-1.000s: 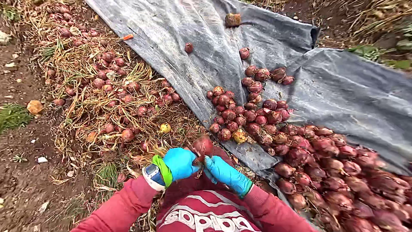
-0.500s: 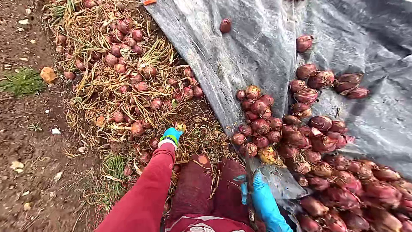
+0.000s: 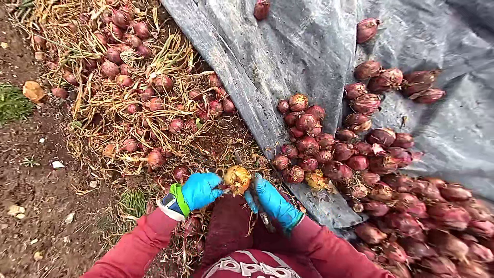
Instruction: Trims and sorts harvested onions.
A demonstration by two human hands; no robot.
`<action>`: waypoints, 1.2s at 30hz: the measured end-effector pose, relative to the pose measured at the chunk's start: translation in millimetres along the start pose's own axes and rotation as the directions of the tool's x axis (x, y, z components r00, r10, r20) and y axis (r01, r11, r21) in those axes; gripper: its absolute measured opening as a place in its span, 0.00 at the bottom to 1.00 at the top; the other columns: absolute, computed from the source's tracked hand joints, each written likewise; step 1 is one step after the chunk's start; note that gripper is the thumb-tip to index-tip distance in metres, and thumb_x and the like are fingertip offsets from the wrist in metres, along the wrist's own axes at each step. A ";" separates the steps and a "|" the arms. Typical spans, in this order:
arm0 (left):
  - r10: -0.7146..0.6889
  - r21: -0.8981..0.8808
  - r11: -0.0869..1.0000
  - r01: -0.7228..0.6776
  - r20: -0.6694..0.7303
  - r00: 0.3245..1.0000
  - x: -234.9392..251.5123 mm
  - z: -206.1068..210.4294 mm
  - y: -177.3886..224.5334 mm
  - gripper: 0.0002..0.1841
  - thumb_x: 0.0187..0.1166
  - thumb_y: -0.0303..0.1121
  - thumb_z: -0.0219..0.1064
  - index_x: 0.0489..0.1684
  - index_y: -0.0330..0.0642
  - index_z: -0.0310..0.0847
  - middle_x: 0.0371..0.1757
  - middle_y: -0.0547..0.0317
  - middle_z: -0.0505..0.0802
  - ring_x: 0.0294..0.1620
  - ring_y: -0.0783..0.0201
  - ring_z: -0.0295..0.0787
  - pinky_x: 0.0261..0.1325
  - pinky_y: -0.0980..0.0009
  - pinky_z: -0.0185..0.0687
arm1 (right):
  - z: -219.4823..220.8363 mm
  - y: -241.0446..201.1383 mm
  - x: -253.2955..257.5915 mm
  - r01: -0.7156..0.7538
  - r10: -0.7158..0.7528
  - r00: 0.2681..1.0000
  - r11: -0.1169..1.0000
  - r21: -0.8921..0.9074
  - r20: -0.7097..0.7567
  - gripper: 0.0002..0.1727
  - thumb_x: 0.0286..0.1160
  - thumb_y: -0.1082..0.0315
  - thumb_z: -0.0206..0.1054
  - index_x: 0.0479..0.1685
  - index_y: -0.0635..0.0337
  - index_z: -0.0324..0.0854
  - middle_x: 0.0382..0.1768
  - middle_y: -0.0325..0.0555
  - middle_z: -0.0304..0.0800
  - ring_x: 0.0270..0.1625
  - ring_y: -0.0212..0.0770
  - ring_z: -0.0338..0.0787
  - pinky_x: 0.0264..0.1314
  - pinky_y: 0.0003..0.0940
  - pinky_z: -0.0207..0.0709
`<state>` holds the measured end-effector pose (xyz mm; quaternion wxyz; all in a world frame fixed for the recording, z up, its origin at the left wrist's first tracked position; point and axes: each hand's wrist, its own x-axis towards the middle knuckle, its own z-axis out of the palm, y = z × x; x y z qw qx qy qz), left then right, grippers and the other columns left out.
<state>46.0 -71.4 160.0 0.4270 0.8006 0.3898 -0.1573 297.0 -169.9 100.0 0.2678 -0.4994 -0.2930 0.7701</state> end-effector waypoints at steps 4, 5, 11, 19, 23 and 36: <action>0.072 0.069 0.995 -0.075 0.047 0.996 -41.8 -19.6 17.5 0.13 0.83 0.42 0.65 0.48 0.45 0.92 0.47 0.53 0.96 0.52 0.53 0.93 0.57 0.44 0.85 | 15.1 -28.7 -39.8 0.053 -0.060 0.998 0.979 -0.198 -0.029 0.52 0.76 0.19 0.30 0.32 0.58 0.85 0.14 0.45 0.80 0.14 0.41 0.80 0.18 0.39 0.79; 0.068 0.046 0.997 -0.065 -0.061 0.996 -50.4 -16.2 14.1 0.13 0.82 0.42 0.64 0.46 0.46 0.93 0.44 0.55 0.96 0.50 0.55 0.94 0.56 0.46 0.86 | 14.4 -24.8 -53.2 0.077 -0.084 0.996 0.983 -0.167 -0.037 0.51 0.77 0.19 0.31 0.36 0.58 0.85 0.14 0.45 0.79 0.13 0.41 0.79 0.18 0.39 0.80; 0.017 0.054 0.999 -0.004 -0.239 0.971 -68.7 41.0 97.0 0.23 0.88 0.53 0.56 0.44 0.46 0.92 0.35 0.56 0.94 0.40 0.56 0.93 0.49 0.47 0.89 | 26.8 26.2 -110.1 0.075 -0.076 0.997 0.936 -0.343 0.011 0.51 0.79 0.21 0.31 0.46 0.58 0.87 0.18 0.43 0.83 0.17 0.39 0.82 0.23 0.38 0.81; -0.174 0.120 0.965 0.231 -0.365 0.915 -84.2 16.0 123.5 0.22 0.88 0.53 0.55 0.46 0.47 0.90 0.43 0.49 0.95 0.50 0.47 0.93 0.52 0.37 0.84 | 7.5 25.3 -187.4 0.405 -0.370 0.750 0.912 -0.062 -0.549 0.51 0.80 0.24 0.17 0.42 0.54 0.81 0.12 0.37 0.74 0.11 0.37 0.75 0.13 0.37 0.76; -0.516 -0.285 0.845 0.452 -0.658 0.549 -200.9 -3.5 -11.8 0.25 0.89 0.55 0.57 0.50 0.41 0.91 0.40 0.41 0.95 0.45 0.42 0.94 0.55 0.33 0.84 | -12.4 9.7 -199.3 0.361 -0.294 0.633 0.931 -0.063 -0.716 0.46 0.83 0.27 0.18 0.41 0.50 0.78 0.14 0.36 0.75 0.13 0.37 0.76 0.15 0.37 0.77; -0.946 -0.703 0.305 0.642 -0.146 0.290 -17.4 113.5 -158.5 0.39 0.69 0.62 0.77 0.74 0.41 0.82 0.65 0.39 0.91 0.71 0.40 0.86 0.75 0.34 0.77 | 10.4 55.7 -74.1 -0.050 0.005 0.918 0.993 -0.103 -0.397 0.51 0.84 0.28 0.21 0.54 0.59 0.85 0.18 0.49 0.84 0.16 0.45 0.84 0.19 0.43 0.84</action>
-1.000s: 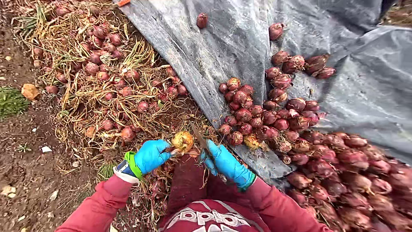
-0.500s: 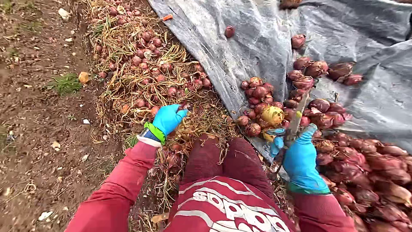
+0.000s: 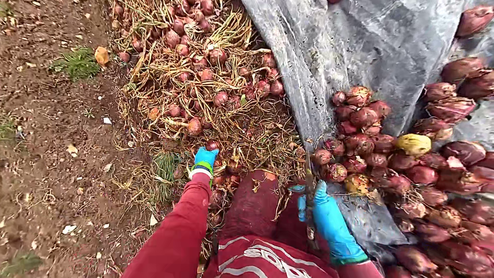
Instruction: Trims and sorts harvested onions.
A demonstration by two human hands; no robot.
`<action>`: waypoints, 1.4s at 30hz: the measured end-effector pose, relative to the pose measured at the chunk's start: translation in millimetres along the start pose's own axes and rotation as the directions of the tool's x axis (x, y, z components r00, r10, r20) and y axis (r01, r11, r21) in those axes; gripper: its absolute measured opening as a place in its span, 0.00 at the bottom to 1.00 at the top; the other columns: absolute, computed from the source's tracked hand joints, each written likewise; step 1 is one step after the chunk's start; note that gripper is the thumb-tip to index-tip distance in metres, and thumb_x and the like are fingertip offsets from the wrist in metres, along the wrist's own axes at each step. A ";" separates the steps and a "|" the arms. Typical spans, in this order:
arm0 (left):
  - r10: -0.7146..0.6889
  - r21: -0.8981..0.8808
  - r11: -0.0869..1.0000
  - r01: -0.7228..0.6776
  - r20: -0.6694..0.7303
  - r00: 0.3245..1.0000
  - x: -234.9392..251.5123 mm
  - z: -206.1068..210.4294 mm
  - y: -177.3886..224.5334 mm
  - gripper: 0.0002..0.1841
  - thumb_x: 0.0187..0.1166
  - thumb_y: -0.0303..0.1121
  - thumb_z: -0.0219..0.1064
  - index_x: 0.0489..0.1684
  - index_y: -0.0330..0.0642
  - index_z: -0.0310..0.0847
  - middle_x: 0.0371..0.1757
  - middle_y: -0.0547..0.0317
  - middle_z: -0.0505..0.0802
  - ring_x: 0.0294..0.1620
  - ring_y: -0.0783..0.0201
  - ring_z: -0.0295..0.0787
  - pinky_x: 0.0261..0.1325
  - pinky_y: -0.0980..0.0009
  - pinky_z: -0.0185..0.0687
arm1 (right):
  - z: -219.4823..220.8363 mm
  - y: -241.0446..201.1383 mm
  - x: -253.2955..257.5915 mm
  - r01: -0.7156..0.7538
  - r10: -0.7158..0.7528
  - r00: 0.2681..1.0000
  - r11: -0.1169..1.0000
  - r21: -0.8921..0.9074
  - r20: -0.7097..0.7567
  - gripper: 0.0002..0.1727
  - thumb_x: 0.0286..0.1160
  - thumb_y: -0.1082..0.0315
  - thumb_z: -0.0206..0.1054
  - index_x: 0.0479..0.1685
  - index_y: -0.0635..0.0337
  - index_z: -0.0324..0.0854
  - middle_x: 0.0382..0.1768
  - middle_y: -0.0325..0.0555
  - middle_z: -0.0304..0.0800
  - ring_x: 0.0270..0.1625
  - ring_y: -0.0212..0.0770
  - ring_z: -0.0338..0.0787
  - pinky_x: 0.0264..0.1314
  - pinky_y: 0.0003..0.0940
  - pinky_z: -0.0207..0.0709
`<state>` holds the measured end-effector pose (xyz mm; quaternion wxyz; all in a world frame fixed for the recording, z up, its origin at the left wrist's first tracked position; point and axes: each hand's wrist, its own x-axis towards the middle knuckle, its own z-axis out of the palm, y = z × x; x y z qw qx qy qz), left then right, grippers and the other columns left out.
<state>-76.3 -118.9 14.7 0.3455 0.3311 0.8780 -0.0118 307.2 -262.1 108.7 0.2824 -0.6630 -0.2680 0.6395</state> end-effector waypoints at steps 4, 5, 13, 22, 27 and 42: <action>-0.105 0.198 0.974 0.110 -0.033 0.994 51.8 47.4 33.6 0.50 0.53 0.59 0.86 0.74 0.33 0.76 0.68 0.35 0.88 0.72 0.40 0.85 0.74 0.37 0.80 | -4.2 -6.0 8.7 -0.068 0.068 0.998 0.998 -0.009 0.017 0.51 0.84 0.28 0.25 0.53 0.59 0.87 0.18 0.47 0.86 0.16 0.43 0.84 0.19 0.40 0.83; -0.117 0.193 0.973 0.125 -0.052 0.992 58.1 45.1 38.0 0.50 0.50 0.56 0.88 0.75 0.34 0.76 0.69 0.35 0.87 0.73 0.40 0.84 0.74 0.38 0.80 | -8.9 -6.9 11.8 -0.092 0.092 0.996 0.996 -0.006 0.006 0.50 0.85 0.29 0.25 0.54 0.60 0.87 0.18 0.47 0.86 0.16 0.43 0.84 0.19 0.40 0.83; 0.305 -0.642 0.764 -0.057 0.282 0.910 -30.0 -25.0 74.1 0.43 0.59 0.18 0.83 0.82 0.46 0.71 0.57 0.45 0.93 0.37 0.55 0.91 0.30 0.61 0.87 | 3.8 -8.6 68.3 -0.340 0.329 0.930 0.939 0.046 0.162 0.53 0.85 0.30 0.16 0.57 0.61 0.84 0.17 0.49 0.82 0.16 0.45 0.83 0.19 0.43 0.82; 0.630 0.010 0.588 -0.809 0.622 0.466 -173.6 -84.5 103.6 0.34 0.61 0.70 0.77 0.51 0.51 0.89 0.39 0.64 0.96 0.43 0.66 0.95 0.53 0.52 0.93 | 46.5 -84.3 29.3 0.311 -0.307 0.907 0.950 0.033 0.288 0.54 0.62 0.10 0.36 0.33 0.55 0.83 0.16 0.43 0.83 0.16 0.41 0.83 0.19 0.38 0.83; 0.716 0.212 0.471 -0.856 0.475 0.512 -188.2 -112.6 84.8 0.32 0.63 0.71 0.76 0.40 0.50 0.91 0.32 0.60 0.94 0.38 0.58 0.93 0.48 0.46 0.89 | 22.5 -67.6 -34.0 0.310 -0.304 0.912 0.951 0.025 0.275 0.49 0.79 0.21 0.35 0.35 0.58 0.84 0.12 0.45 0.76 0.11 0.41 0.78 0.15 0.39 0.78; 0.634 0.403 0.651 -0.643 0.178 0.753 -147.8 -110.3 103.5 0.28 0.88 0.63 0.55 0.59 0.51 0.90 0.52 0.46 0.96 0.59 0.43 0.92 0.62 0.32 0.82 | -37.2 -37.2 -54.9 0.321 -0.263 0.917 0.933 0.162 -0.300 0.51 0.78 0.22 0.17 0.30 0.54 0.77 0.12 0.42 0.75 0.12 0.43 0.77 0.14 0.45 0.78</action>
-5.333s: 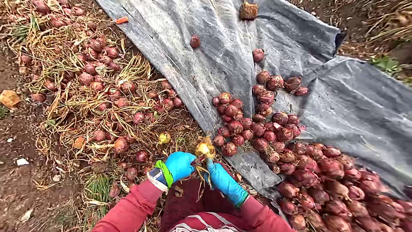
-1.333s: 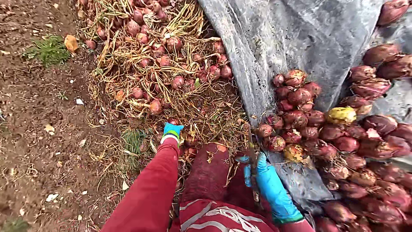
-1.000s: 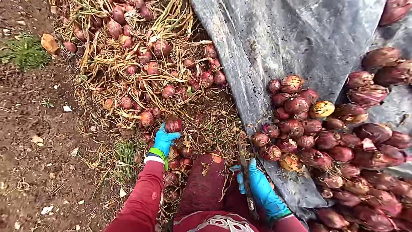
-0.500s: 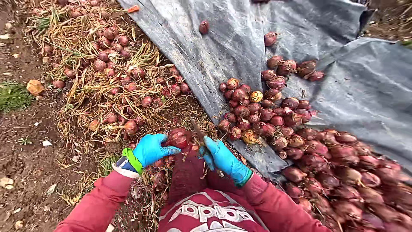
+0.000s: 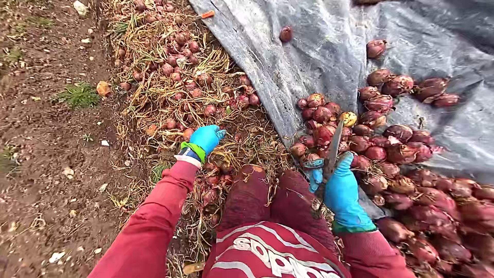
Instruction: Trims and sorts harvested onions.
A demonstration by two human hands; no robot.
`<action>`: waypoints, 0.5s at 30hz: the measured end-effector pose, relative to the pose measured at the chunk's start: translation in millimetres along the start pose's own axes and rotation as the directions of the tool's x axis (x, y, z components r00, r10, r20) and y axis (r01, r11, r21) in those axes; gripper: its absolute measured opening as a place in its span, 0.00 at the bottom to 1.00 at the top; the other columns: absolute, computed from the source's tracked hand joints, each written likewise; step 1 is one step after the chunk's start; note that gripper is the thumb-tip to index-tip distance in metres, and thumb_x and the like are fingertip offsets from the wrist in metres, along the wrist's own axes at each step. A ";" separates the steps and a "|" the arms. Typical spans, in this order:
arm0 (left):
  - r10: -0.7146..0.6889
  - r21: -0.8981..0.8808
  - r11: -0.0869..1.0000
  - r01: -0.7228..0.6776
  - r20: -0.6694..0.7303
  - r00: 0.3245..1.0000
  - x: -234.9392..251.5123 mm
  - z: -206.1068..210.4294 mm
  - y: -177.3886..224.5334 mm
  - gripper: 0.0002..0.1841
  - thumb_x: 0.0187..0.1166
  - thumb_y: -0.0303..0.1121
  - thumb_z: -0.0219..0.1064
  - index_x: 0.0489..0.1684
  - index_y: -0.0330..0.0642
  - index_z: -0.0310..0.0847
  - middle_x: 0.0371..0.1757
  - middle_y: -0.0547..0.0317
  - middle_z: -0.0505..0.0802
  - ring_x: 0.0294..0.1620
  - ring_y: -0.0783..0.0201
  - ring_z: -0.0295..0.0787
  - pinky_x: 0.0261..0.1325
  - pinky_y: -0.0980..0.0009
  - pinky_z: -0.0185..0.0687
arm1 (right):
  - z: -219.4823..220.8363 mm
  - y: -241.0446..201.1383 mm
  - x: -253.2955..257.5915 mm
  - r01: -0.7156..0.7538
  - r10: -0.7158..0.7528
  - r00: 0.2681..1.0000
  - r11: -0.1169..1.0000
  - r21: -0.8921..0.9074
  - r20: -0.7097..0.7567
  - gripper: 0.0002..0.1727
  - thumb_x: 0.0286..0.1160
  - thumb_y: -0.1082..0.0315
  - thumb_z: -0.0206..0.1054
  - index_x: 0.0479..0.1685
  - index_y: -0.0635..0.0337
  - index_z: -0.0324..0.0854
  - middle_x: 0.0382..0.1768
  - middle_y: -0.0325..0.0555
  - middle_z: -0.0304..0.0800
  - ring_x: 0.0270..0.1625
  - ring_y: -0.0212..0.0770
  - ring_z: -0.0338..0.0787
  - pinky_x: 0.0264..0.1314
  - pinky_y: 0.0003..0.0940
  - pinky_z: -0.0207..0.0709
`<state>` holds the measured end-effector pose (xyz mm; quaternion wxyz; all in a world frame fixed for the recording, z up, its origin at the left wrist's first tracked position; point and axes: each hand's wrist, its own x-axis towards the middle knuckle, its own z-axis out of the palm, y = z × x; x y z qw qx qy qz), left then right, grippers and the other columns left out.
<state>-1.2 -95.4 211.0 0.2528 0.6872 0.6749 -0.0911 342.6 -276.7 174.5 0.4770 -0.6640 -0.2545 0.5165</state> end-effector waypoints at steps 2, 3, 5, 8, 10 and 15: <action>-0.190 -0.095 0.979 0.183 -0.064 0.980 21.1 20.0 -44.8 0.27 0.85 0.62 0.60 0.52 0.47 0.91 0.49 0.43 0.96 0.57 0.40 0.92 0.61 0.31 0.81 | -1.2 21.9 8.6 -0.119 0.122 0.992 0.989 -0.082 0.026 0.52 0.78 0.22 0.18 0.33 0.56 0.77 0.12 0.43 0.75 0.12 0.43 0.78 0.15 0.45 0.79; -0.290 -0.148 0.949 0.279 -0.057 0.955 28.4 39.7 -59.7 0.27 0.82 0.62 0.64 0.54 0.47 0.91 0.50 0.43 0.96 0.58 0.40 0.92 0.62 0.30 0.82 | 1.8 34.4 11.5 -0.177 0.183 0.982 0.978 -0.105 0.051 0.52 0.79 0.23 0.18 0.35 0.57 0.78 0.12 0.44 0.76 0.12 0.43 0.78 0.14 0.45 0.79; -0.447 -0.211 0.873 0.439 0.015 0.895 40.3 95.4 -75.6 0.28 0.72 0.62 0.73 0.54 0.47 0.91 0.53 0.44 0.96 0.60 0.41 0.92 0.64 0.32 0.82 | 12.8 57.2 16.5 -0.270 0.284 0.954 0.951 -0.150 0.089 0.52 0.80 0.24 0.18 0.38 0.59 0.79 0.13 0.46 0.77 0.12 0.45 0.79 0.15 0.47 0.80; -0.469 0.033 0.882 0.471 0.178 0.865 44.8 190.9 -72.6 0.33 0.61 0.54 0.82 0.65 0.46 0.88 0.67 0.39 0.89 0.70 0.37 0.85 0.68 0.35 0.82 | 31.9 79.1 27.3 -0.381 0.398 0.908 0.914 -0.143 0.129 0.54 0.80 0.24 0.18 0.41 0.60 0.82 0.14 0.48 0.79 0.13 0.46 0.81 0.16 0.46 0.81; -0.433 0.203 0.897 0.394 0.213 0.876 46.9 216.7 -71.4 0.25 0.63 0.38 0.79 0.64 0.50 0.89 0.69 0.37 0.86 0.70 0.33 0.83 0.63 0.34 0.85 | 39.9 83.7 36.9 -0.432 0.454 0.876 0.889 -0.154 0.164 0.54 0.82 0.26 0.17 0.46 0.60 0.83 0.15 0.49 0.80 0.13 0.45 0.82 0.16 0.43 0.82; -0.640 -0.268 0.682 0.681 0.234 0.732 57.7 178.2 -142.7 0.18 0.66 0.29 0.76 0.57 0.46 0.90 0.54 0.42 0.95 0.56 0.42 0.93 0.61 0.37 0.86 | 47.2 87.2 70.3 -0.513 0.537 0.825 0.843 -0.162 0.175 0.53 0.84 0.29 0.16 0.48 0.60 0.84 0.14 0.48 0.80 0.13 0.45 0.81 0.16 0.43 0.81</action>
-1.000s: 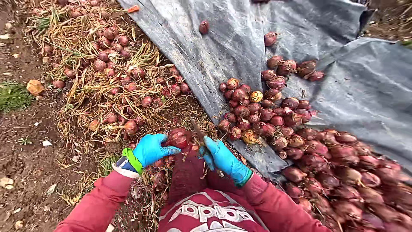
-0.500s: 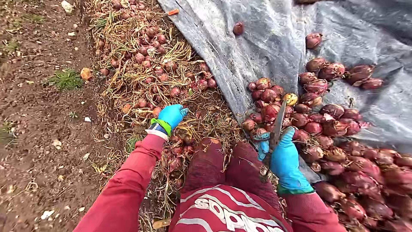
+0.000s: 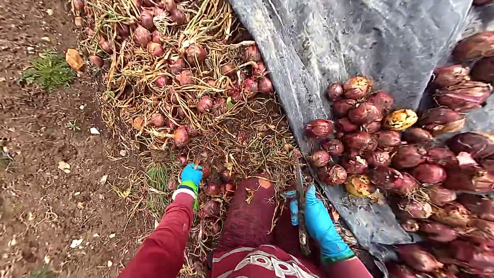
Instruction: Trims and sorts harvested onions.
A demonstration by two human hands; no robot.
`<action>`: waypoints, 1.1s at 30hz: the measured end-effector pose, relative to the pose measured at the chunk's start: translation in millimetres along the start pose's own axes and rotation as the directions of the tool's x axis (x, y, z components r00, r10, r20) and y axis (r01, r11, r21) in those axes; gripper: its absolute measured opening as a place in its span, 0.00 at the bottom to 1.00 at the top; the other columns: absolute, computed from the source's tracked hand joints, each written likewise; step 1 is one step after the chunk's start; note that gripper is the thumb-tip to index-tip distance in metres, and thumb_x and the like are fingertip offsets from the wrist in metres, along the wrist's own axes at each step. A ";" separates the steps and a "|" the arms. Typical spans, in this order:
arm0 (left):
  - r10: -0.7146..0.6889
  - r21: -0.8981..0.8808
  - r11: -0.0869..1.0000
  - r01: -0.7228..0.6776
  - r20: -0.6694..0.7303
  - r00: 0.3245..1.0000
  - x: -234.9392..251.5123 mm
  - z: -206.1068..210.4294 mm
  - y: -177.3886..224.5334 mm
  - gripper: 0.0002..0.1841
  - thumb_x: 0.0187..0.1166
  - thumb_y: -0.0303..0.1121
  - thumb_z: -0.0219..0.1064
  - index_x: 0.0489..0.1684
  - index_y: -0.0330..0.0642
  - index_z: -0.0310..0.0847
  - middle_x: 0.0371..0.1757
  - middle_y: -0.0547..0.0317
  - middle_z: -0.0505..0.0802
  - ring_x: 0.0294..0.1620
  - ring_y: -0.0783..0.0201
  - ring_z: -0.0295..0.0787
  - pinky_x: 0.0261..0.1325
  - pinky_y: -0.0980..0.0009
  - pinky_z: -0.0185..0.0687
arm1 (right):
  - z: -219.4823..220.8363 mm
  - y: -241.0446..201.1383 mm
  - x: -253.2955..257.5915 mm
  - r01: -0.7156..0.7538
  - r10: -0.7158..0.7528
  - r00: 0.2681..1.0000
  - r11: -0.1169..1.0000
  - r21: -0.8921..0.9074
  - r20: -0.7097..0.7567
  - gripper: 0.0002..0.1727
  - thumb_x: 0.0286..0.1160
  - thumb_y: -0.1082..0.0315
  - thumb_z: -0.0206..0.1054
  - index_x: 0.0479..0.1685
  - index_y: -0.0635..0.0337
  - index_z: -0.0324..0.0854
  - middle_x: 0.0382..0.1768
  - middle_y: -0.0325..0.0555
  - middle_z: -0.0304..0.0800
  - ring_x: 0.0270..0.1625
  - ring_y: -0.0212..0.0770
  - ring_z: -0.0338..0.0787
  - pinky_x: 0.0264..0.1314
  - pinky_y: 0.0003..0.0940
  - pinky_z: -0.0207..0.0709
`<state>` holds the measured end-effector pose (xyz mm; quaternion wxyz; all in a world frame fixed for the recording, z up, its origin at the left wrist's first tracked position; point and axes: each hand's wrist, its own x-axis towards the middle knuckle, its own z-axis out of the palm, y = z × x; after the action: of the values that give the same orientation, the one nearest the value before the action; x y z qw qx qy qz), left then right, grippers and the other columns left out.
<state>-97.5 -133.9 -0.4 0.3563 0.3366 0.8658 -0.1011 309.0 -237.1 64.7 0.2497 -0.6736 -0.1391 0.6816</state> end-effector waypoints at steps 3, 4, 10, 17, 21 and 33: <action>-0.024 0.041 0.999 0.022 0.056 0.998 10.2 -25.3 -19.4 0.29 0.68 0.46 0.83 0.63 0.37 0.86 0.58 0.34 0.92 0.63 0.36 0.89 0.67 0.31 0.80 | 2.8 -7.2 13.1 -0.016 0.015 1.000 1.000 -0.008 -0.023 0.56 0.81 0.27 0.14 0.47 0.61 0.83 0.15 0.50 0.81 0.14 0.47 0.82 0.17 0.45 0.82; -0.008 0.153 0.988 -0.007 0.099 0.995 9.5 -31.0 -16.4 0.31 0.71 0.54 0.79 0.60 0.36 0.87 0.59 0.34 0.93 0.65 0.36 0.89 0.70 0.32 0.78 | 4.9 -8.9 14.9 -0.013 0.012 1.000 1.000 -0.009 -0.028 0.56 0.80 0.26 0.13 0.47 0.62 0.82 0.15 0.51 0.81 0.14 0.48 0.83 0.18 0.46 0.83; 0.452 -0.097 0.892 -0.441 0.186 0.873 -87.4 -71.2 80.0 0.25 0.69 0.51 0.83 0.54 0.41 0.89 0.48 0.50 0.96 0.54 0.55 0.93 0.66 0.46 0.86 | 27.8 -6.9 14.2 -0.013 -0.001 0.970 0.998 0.056 0.243 0.53 0.82 0.27 0.18 0.48 0.62 0.82 0.17 0.50 0.83 0.18 0.47 0.87 0.23 0.46 0.88; 0.733 -0.081 0.561 -0.824 0.512 0.448 -224.4 -83.0 107.3 0.24 0.63 0.58 0.84 0.35 0.46 0.88 0.27 0.62 0.90 0.31 0.67 0.88 0.39 0.61 0.86 | 46.5 -43.0 -72.6 0.447 -0.425 0.847 0.894 0.006 0.320 0.55 0.65 0.12 0.29 0.29 0.56 0.80 0.14 0.44 0.80 0.15 0.41 0.82 0.19 0.38 0.82; 0.781 0.236 0.471 -0.850 0.337 0.526 -236.1 -111.1 94.2 0.25 0.62 0.64 0.83 0.35 0.52 0.90 0.28 0.62 0.92 0.34 0.61 0.90 0.44 0.50 0.87 | 18.6 -27.0 -110.9 0.474 -0.427 0.844 0.877 -0.076 0.324 0.48 0.84 0.26 0.31 0.35 0.59 0.85 0.12 0.44 0.77 0.12 0.40 0.77 0.18 0.38 0.77; 0.710 0.259 0.627 -0.735 0.199 0.676 -233.9 -69.9 110.2 0.24 0.89 0.59 0.55 0.65 0.56 0.88 0.54 0.52 0.96 0.59 0.48 0.94 0.60 0.35 0.85 | -34.0 -18.8 -112.2 0.518 -0.516 0.856 0.853 0.065 -0.039 0.49 0.81 0.26 0.16 0.36 0.51 0.79 0.11 0.36 0.73 0.10 0.36 0.74 0.11 0.36 0.75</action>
<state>57.9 -141.4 217.6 0.3410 0.7037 0.6151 -0.1009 341.8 -285.6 167.9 0.4495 -0.6086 -0.2873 0.5874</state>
